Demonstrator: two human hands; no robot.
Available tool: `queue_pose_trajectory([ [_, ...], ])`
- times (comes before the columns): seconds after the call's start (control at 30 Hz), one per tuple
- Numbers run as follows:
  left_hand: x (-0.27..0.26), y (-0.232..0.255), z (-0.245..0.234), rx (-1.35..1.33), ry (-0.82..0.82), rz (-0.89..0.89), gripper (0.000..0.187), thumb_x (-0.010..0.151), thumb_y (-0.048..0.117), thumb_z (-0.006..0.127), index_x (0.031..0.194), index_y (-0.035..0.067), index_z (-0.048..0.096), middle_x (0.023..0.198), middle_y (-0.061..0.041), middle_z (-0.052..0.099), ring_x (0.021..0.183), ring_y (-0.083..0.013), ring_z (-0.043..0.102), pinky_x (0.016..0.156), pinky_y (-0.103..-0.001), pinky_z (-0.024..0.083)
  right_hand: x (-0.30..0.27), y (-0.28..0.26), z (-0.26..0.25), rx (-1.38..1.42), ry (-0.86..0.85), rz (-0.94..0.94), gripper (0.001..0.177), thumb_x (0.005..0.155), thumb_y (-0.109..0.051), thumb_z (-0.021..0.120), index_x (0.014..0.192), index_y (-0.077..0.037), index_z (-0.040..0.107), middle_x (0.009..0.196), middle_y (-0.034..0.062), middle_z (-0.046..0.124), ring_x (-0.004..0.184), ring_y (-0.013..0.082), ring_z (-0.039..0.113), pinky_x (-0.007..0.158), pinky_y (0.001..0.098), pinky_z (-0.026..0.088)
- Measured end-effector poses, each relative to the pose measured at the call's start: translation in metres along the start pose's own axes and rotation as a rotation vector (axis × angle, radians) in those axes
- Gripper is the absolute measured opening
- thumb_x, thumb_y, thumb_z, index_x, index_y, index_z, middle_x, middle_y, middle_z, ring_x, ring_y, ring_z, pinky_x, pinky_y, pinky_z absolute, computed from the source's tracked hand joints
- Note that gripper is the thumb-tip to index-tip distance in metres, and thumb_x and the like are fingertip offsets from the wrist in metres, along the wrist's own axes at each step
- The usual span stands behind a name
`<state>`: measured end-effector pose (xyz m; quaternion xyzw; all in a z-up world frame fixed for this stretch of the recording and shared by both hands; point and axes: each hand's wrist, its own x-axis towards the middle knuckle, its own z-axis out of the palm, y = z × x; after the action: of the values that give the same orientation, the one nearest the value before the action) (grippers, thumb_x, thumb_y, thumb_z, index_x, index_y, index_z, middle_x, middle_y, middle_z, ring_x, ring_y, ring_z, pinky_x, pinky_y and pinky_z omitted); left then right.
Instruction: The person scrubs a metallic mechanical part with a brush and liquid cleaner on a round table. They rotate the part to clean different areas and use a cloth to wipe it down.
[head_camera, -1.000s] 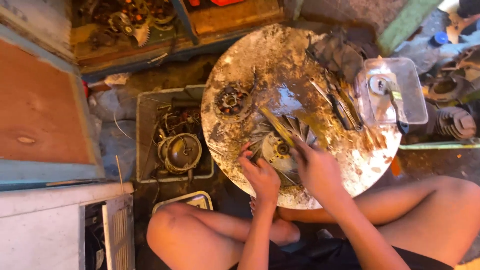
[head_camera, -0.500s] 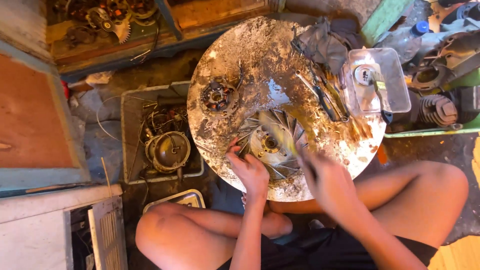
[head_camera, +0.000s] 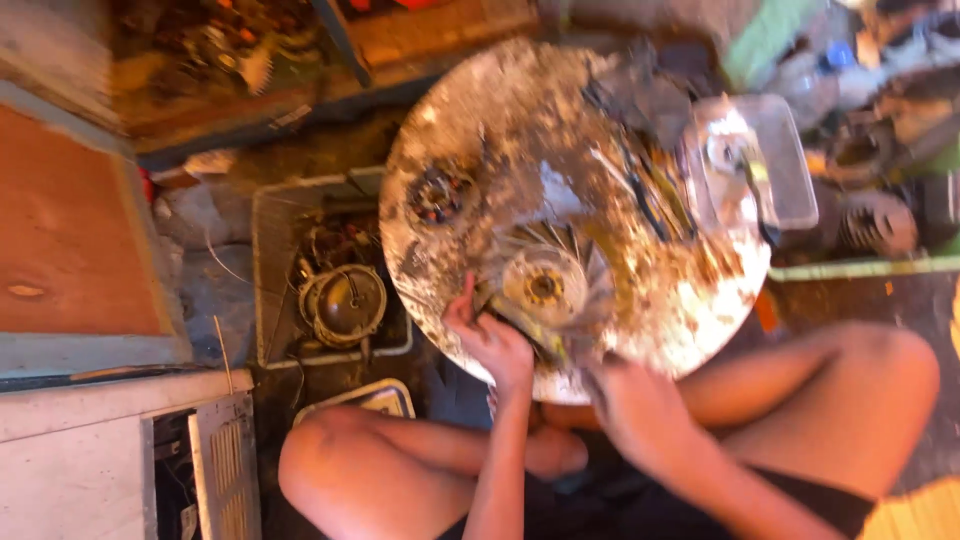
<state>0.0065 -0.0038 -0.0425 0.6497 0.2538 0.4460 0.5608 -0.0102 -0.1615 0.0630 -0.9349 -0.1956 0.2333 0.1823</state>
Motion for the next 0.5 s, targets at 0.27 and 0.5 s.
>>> queue_pose_trajectory([
  [0.27,-0.005,-0.023,0.000,0.152,0.093,-0.061,0.036,0.089,-0.008,0.039,0.124,0.001,0.037,0.128,-0.035,0.062,0.119,-0.0434,0.063,0.105,-0.054,0.047,0.078,-0.049,0.005,0.069,0.010,-0.088,0.031,0.093,-0.018,0.055,0.122,-0.022,0.067,0.087,0.0183,0.072,0.083,0.0404,0.074,0.074,0.0530,0.060],
  [0.5,-0.002,-0.012,0.007,0.077,0.119,-0.103,0.047,0.080,-0.017,0.034,0.126,-0.006,0.035,0.139,-0.033,0.050,0.127,-0.0440,0.057,0.111,-0.050,0.046,0.012,-0.046,-0.046,0.010,-0.008,-0.023,0.032,0.093,-0.013,0.052,0.119,-0.015,0.071,0.086,0.0202,0.074,0.081,0.0367,0.076,0.073,0.0466,0.063],
])
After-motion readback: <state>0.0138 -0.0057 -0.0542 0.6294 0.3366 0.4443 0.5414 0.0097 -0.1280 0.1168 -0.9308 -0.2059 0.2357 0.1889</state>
